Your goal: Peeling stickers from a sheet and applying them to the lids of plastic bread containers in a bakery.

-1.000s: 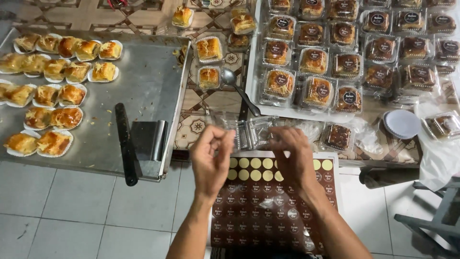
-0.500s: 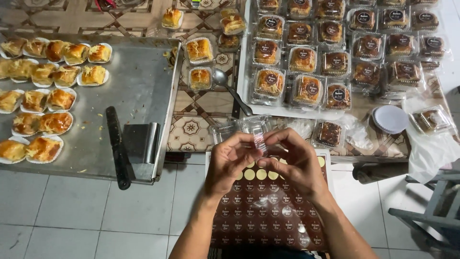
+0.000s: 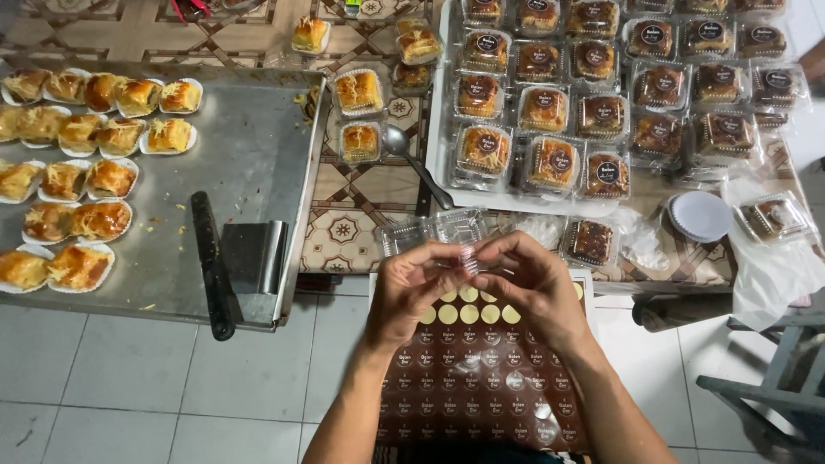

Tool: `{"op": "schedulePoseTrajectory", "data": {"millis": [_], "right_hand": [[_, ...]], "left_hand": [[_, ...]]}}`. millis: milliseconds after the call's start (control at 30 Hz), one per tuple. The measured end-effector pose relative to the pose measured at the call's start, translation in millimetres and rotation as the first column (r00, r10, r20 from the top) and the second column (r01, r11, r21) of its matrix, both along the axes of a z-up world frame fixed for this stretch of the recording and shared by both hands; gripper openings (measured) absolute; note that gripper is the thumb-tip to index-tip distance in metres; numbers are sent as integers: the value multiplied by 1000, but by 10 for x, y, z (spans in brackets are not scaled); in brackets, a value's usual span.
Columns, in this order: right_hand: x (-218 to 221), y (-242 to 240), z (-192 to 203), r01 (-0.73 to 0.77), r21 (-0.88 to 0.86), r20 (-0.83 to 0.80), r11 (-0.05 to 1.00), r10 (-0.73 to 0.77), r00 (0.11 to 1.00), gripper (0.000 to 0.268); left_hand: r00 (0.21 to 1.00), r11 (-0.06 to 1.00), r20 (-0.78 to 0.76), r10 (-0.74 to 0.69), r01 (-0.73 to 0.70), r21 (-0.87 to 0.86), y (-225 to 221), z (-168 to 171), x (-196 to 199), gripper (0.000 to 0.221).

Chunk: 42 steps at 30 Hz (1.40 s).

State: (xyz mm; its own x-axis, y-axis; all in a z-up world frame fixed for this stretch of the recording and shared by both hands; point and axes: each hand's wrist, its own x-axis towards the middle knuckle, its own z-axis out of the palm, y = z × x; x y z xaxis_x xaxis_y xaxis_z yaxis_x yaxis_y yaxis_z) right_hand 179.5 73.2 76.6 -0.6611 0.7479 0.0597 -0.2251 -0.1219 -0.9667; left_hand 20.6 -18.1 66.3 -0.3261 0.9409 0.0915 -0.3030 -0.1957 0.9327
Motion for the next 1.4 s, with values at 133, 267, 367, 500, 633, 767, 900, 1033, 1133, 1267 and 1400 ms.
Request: {"op": "schedulePoseTrajectory", "data": {"millis": [133, 267, 367, 500, 633, 767, 900, 1033, 1133, 1267, 1400], "right_hand": [[-106, -157, 47, 142, 490, 138, 860, -237, 962, 22], [-205, -120, -203, 203, 684, 129, 701, -389, 912, 16], [-181, -15, -129, 215, 561, 198, 799, -381, 903, 12], [-188, 82, -37, 231, 387, 377, 893, -382, 843, 5], [-262, 132, -70, 233, 256, 508, 938, -336, 793, 8], [-235, 170, -240, 223, 318, 589, 922, -376, 716, 12], [-171, 226, -383, 145, 370, 571, 918, -348, 743, 12], [-189, 115, -298, 36, 752, 412, 659, -511, 754, 32], [-321, -178, 183, 6, 384, 433, 923, -185, 882, 66], [-478, -330, 153, -357, -228, -169, 906, 324, 931, 116], [-657, -335, 203, 29, -483, 125, 875, 36, 992, 94]], "left_hand": [[983, 998, -169, 68, -70, -4, 16, -73, -3, 24], [909, 983, -375, 181, -184, 28, 19, -92, 44, 23], [939, 966, -228, 256, -257, 26, -36, -250, -81, 21], [912, 910, -33, 409, -410, -58, -344, 209, -401, 20], [784, 791, 114, 610, -612, -16, -591, 125, -785, 12], [621, 619, 105, 777, -783, 54, -711, 324, -792, 12], [655, 652, -27, 755, -746, 138, -577, 330, -589, 15], [599, 715, -394, 697, -544, 439, -295, -72, -426, 17], [501, 817, -647, 574, -301, 492, -237, -66, -173, 17], [127, 914, -906, 403, -6, 406, -260, -119, 21, 31], [249, 947, -927, 282, 85, 311, -322, 49, -211, 36]]}}
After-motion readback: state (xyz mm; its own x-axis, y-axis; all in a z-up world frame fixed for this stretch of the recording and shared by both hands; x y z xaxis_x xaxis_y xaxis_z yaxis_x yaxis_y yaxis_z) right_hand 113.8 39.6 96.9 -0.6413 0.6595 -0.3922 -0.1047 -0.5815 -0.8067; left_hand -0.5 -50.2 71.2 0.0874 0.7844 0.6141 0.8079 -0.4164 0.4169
